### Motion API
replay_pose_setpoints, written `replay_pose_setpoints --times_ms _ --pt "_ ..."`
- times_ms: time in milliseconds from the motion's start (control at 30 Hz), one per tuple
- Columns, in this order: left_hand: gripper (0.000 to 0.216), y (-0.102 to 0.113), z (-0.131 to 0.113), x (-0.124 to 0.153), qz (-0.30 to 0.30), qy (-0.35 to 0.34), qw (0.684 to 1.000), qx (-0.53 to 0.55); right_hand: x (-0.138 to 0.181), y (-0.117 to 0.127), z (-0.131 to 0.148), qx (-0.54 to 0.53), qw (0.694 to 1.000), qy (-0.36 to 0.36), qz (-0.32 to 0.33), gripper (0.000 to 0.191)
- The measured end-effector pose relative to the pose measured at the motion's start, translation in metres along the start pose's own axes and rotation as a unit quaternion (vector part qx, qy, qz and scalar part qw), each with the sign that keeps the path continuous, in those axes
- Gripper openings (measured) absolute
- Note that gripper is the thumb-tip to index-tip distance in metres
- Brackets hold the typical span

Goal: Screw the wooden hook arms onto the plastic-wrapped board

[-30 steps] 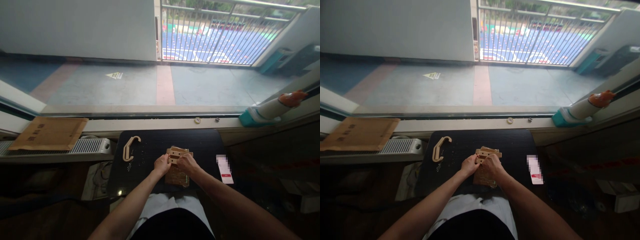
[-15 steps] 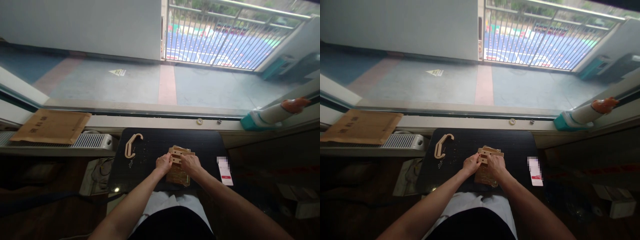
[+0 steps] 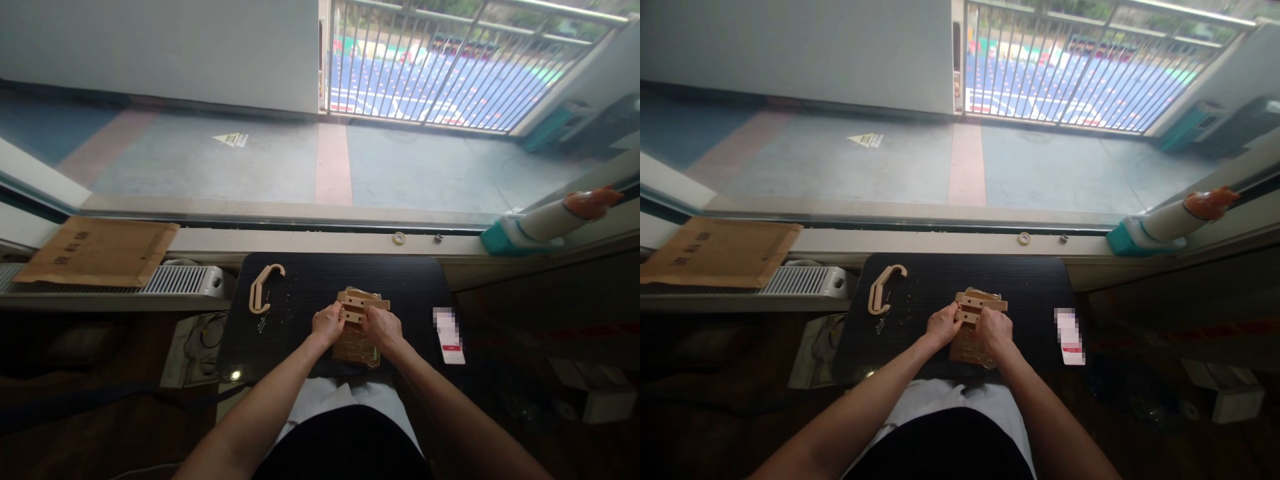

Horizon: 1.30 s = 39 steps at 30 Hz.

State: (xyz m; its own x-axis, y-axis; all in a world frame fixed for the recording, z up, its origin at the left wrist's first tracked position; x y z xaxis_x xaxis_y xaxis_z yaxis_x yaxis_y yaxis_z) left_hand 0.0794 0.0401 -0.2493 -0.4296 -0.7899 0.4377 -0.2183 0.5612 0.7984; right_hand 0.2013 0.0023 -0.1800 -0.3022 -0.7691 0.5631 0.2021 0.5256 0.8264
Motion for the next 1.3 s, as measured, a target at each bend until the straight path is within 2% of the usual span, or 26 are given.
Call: replay_pose_setpoints --times_ms 67,133,233,333,400,567,667,767,900,1000,1067,1167,1300 --pt "0.026 0.001 0.0 0.0 0.004 0.0 1.0 0.001 0.002 0.004 0.003 0.018 0.999 0.028 0.003 0.028" --pt "0.026 0.002 0.0 0.001 0.01 0.003 1.0 0.002 0.005 0.009 0.014 0.06 0.994 0.092 -0.003 0.025" --pt "0.026 0.002 0.0 0.001 0.016 0.001 1.0 0.003 0.013 0.009 0.034 0.143 0.968 0.207 -0.014 0.027" --pt "0.027 0.001 0.0 0.001 0.01 -0.003 1.0 -0.003 0.016 0.001 0.046 0.176 0.948 0.265 -0.007 0.029" --pt "0.029 0.0 0.0 0.0 0.004 -0.006 1.0 -0.006 0.012 -0.002 0.044 0.156 0.956 0.247 0.001 0.028" --pt "0.028 -0.002 0.0 -0.001 0.003 -0.005 1.0 -0.01 -0.003 0.003 0.004 0.042 0.997 0.058 -0.009 0.026" --pt "0.029 -0.002 0.001 -0.001 0.003 -0.004 1.0 -0.013 -0.004 0.005 -0.011 0.019 1.0 0.006 0.003 0.028" --pt "0.028 -0.001 0.002 -0.002 0.001 -0.008 1.0 -0.011 -0.002 0.009 -0.01 0.042 0.999 0.024 0.003 0.028" --pt "0.026 0.0 0.001 -0.001 0.005 -0.011 1.0 -0.015 0.004 0.015 0.013 0.109 0.984 0.14 -0.022 0.024" --pt "0.026 0.0 0.002 0.0 0.014 -0.003 1.0 -0.015 0.011 0.007 0.031 0.152 0.962 0.226 0.0 0.028" --pt "0.027 -0.001 0.002 0.0 0.02 0.001 1.0 -0.015 0.013 0.002 0.037 0.159 0.955 0.249 0.012 0.029" --pt "0.028 -0.001 0.001 -0.001 0.019 0.0 1.0 -0.016 0.009 -0.002 0.033 0.128 0.97 0.208 0.015 0.029" --pt "0.028 0.001 -0.003 0.0 0.011 -0.004 1.0 -0.018 0.0 -0.003 0.005 0.043 0.997 0.058 0.006 0.031"
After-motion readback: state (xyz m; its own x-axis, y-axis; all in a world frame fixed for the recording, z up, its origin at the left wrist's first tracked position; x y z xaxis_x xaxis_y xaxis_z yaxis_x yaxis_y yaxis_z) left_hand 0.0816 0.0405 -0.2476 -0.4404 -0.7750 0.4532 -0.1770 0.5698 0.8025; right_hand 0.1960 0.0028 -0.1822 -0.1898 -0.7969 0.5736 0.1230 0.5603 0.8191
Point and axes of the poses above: each hand's wrist, its own x-axis away from the middle knuckle, its own y-axis out of the back of the hand, z = x × y, the point moved 9 cm from there along -x, towards the middle knuckle, and after that the axes turned 2 degrees about -y, right-handed, at the moved point
